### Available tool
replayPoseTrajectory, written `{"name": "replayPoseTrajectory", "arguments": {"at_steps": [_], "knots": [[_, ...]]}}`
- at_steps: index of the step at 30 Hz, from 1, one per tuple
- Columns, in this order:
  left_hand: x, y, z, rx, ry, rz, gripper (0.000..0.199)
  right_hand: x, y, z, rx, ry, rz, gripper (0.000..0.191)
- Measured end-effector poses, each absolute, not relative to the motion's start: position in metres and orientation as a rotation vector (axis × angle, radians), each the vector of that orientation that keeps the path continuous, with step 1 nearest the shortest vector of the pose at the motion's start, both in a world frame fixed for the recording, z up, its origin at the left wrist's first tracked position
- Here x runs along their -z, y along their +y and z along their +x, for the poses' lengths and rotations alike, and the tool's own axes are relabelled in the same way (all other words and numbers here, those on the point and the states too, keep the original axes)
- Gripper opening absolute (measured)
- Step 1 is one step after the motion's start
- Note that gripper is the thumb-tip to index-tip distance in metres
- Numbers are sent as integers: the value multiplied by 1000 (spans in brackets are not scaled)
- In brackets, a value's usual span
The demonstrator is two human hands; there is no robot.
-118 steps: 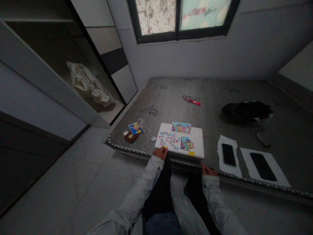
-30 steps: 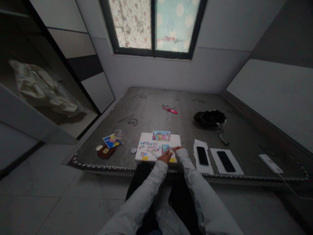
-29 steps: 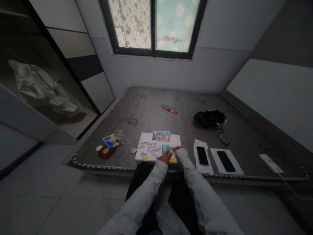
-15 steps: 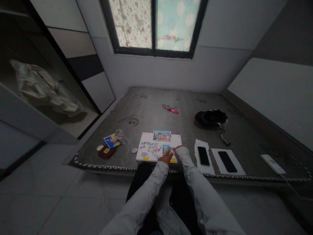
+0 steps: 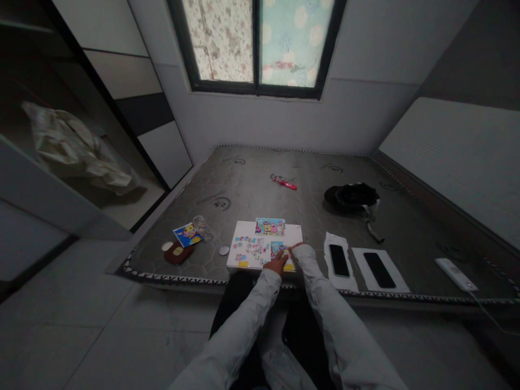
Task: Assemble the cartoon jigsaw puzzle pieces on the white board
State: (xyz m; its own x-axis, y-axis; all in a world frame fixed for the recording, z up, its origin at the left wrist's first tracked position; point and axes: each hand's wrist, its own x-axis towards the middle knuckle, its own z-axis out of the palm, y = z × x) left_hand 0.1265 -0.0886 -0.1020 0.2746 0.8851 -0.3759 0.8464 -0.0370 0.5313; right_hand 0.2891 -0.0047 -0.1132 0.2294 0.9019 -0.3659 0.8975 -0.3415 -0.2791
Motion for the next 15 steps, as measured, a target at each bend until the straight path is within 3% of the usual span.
{"name": "replayPoseTrajectory", "arguments": {"at_steps": [5, 11, 15], "knots": [[101, -87, 127, -66, 1573, 1872, 51, 112, -23, 290, -904, -1574, -2449, 41], [102, -86, 130, -36, 1582, 1903, 50, 120, -41, 287, -707, -1472, -2263, 22], [99, -88, 132, -46, 1585, 1935, 50, 125, -44, 292, -551, -1454, -2135, 21]]}}
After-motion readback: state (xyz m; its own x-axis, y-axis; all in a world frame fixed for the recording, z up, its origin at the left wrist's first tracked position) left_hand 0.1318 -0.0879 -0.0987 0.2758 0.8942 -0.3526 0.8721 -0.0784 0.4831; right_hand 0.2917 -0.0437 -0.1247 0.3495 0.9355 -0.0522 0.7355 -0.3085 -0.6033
